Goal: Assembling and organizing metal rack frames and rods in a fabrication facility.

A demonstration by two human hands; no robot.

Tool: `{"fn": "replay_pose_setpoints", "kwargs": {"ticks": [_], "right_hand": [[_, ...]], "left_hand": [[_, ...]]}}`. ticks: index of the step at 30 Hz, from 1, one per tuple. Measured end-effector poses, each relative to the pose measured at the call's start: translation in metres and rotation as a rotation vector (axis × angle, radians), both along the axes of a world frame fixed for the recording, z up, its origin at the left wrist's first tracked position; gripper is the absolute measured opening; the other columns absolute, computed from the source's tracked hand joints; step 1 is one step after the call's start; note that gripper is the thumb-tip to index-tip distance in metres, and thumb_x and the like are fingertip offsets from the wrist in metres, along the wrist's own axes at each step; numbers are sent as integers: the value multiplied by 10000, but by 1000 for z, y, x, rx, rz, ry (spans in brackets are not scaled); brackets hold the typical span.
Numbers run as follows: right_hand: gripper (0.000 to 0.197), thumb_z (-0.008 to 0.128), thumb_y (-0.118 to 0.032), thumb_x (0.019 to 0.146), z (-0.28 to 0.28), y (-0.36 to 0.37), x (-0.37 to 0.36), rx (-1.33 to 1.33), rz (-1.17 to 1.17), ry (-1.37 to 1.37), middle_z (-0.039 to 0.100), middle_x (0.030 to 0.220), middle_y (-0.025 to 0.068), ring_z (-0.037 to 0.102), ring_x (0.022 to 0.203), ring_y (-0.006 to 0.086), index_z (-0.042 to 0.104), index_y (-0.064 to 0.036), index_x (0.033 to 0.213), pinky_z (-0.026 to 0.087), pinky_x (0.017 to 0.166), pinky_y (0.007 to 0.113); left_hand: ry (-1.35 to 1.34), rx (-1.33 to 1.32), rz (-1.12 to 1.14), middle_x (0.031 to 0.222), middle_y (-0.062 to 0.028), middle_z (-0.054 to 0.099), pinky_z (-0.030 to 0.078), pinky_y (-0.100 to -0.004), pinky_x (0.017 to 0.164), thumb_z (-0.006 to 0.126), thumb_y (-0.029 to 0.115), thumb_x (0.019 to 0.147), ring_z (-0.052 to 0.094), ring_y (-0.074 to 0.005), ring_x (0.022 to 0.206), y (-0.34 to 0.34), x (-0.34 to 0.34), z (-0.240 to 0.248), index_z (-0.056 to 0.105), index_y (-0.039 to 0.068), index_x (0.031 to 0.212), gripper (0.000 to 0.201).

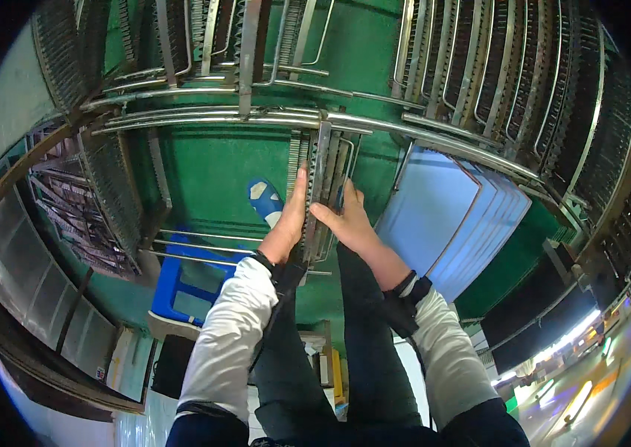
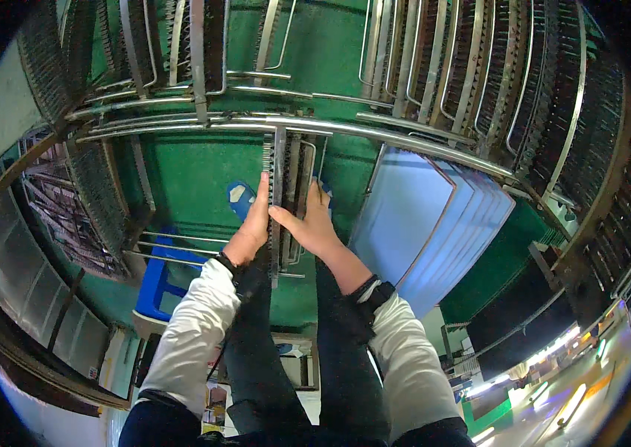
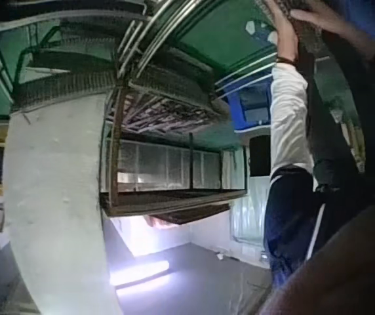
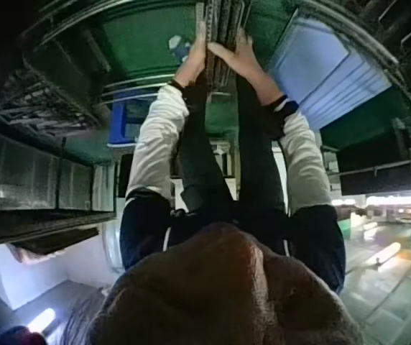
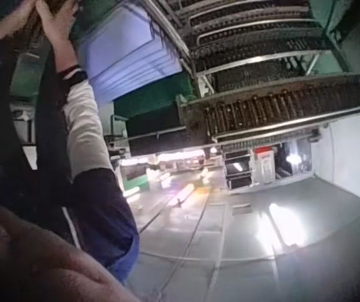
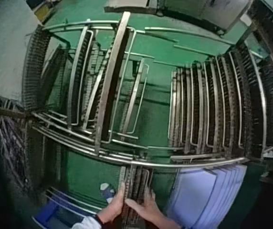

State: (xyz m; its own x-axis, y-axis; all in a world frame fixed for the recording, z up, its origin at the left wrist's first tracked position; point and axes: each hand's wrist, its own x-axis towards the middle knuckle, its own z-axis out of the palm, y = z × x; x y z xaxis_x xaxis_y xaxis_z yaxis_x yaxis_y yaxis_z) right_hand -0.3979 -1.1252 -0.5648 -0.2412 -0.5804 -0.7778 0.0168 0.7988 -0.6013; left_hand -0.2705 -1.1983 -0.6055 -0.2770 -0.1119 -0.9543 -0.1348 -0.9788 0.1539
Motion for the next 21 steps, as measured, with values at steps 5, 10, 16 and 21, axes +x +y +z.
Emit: {"fn": "replay_pose_setpoints", "kwargs": {"ticks": [5, 10, 16, 21], "right_hand": [[1223, 735, -627, 680, 6, -5, 13, 223, 45, 153, 292, 1427, 340, 279, 1344, 482, 142, 129, 1435, 248, 1131, 460], [1249, 795, -549, 660, 26, -26, 45, 252, -17, 305, 316, 1410, 330, 395, 1300, 418, 94, 112, 1453, 366, 1060, 425], [1174, 775, -462, 695, 11, -21, 52, 310, -1, 434, 278, 1446, 333, 314, 1344, 443, 83, 93, 1463, 333, 1082, 432], [1091, 768, -302, 701, 0, -23, 67, 361, -29, 464, 289, 1450, 328, 321, 1353, 419, 97, 108, 1457, 301, 1102, 403]], "left_hand": [[52, -334, -189, 1510, -161, 319, 228, -329, 1132, 389, 654, 929, 316, -258, 1386, 9, 1, -8, 267, 28, 1485, 847], [-502, -852, -535, 1335, -222, 519, 381, -394, 1044, 757, 449, 779, 499, -316, 1247, -53, 116, 12, 453, -19, 1364, 809], [-1423, -1426, -753, 1185, -220, 546, 394, -461, 970, 849, 344, 627, 496, -410, 1109, -211, 269, 78, 416, 65, 1373, 906], [-1254, -1148, -811, 1322, -218, 499, 407, -456, 995, 854, 336, 641, 490, -393, 1207, -256, 343, 61, 316, 72, 1424, 986]]}}
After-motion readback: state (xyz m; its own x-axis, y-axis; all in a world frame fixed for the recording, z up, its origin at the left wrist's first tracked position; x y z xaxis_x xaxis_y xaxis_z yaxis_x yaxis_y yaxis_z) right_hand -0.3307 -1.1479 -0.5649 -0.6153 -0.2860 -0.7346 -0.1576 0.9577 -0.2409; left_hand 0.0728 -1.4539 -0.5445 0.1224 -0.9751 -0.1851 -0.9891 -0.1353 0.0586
